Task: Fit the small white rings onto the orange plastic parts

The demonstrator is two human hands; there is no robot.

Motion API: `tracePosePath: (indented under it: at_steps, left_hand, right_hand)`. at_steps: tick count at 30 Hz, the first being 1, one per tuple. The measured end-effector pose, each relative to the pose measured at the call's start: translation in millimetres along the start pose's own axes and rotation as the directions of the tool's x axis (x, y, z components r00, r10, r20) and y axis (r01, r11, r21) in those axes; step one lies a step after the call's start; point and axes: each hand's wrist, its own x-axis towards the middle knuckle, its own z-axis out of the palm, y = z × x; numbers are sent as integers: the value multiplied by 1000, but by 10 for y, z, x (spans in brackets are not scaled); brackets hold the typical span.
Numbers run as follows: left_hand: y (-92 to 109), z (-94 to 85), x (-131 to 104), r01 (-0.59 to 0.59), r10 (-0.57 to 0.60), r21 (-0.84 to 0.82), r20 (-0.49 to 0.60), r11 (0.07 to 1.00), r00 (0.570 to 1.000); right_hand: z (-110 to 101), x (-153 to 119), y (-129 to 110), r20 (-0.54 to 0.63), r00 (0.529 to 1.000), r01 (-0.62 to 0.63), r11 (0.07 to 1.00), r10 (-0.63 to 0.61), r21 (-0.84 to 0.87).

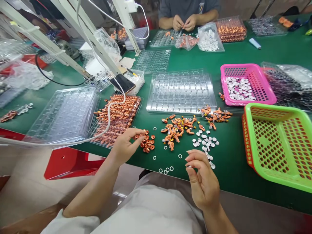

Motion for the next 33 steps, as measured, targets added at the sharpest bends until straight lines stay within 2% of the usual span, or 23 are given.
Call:
tracePosePath:
  at_steps: [2, 5, 10, 13, 15, 17, 19, 22, 24, 26, 30, 33]
  left_hand:
    - [-16, 40, 94, -136, 125, 142, 85, 980, 989]
    - [-34, 95, 233, -254, 191, 298, 223, 920, 956]
    - [-55, 129, 384, -334, 176, 365, 401, 869, 899]
    - [-55, 114, 430, -360, 180, 357, 447, 862, 876]
    - [-23, 91, 431, -350, 178, 338, 446, 874, 877]
    - [56, 71, 397, -284, 146, 315, 396, 906, 907]
    - [183, 79, 321, -163, 74, 241, 340, 957, 937]
    - [408, 188, 162, 55, -14, -90, 397, 994, 918]
    - [538, 326, 61, 192, -21, -354, 434, 915, 901]
    - [636, 488, -15, 295, -37, -500, 462, 814, 886]
    - [756, 757, -100, 422, -117, -596, 482, 683, 869]
    - [804, 852, -144, 482, -165, -641, 490, 598, 856]
  right_hand:
    - [-11, -13, 14, -6, 1000, -7, 1000, 7, 7]
    - [-49, -48, 19, 4, 1000, -11, 1000, 11, 18]
    - [-127, -113, 15, 80, 993, -87, 993, 81, 74]
    - [-168, -151, 29, 141, 984, -123, 985, 106, 125]
    - [-185, -174, 45, 168, 979, -139, 979, 113, 147]
    - [-186, -185, 58, 175, 976, -160, 975, 132, 156]
    - [-164, -176, 57, 168, 973, -188, 968, 160, 164]
    - [-93, -125, 16, 112, 980, -182, 966, 163, 181]
    - [-31, -84, -29, 71, 991, -126, 977, 116, 172]
    - [30, -54, -72, 53, 997, -61, 988, 55, 139]
    - [97, -51, -113, 28, 994, 109, 994, -110, 32]
    - [95, -64, -122, 39, 986, 166, 985, -164, -51]
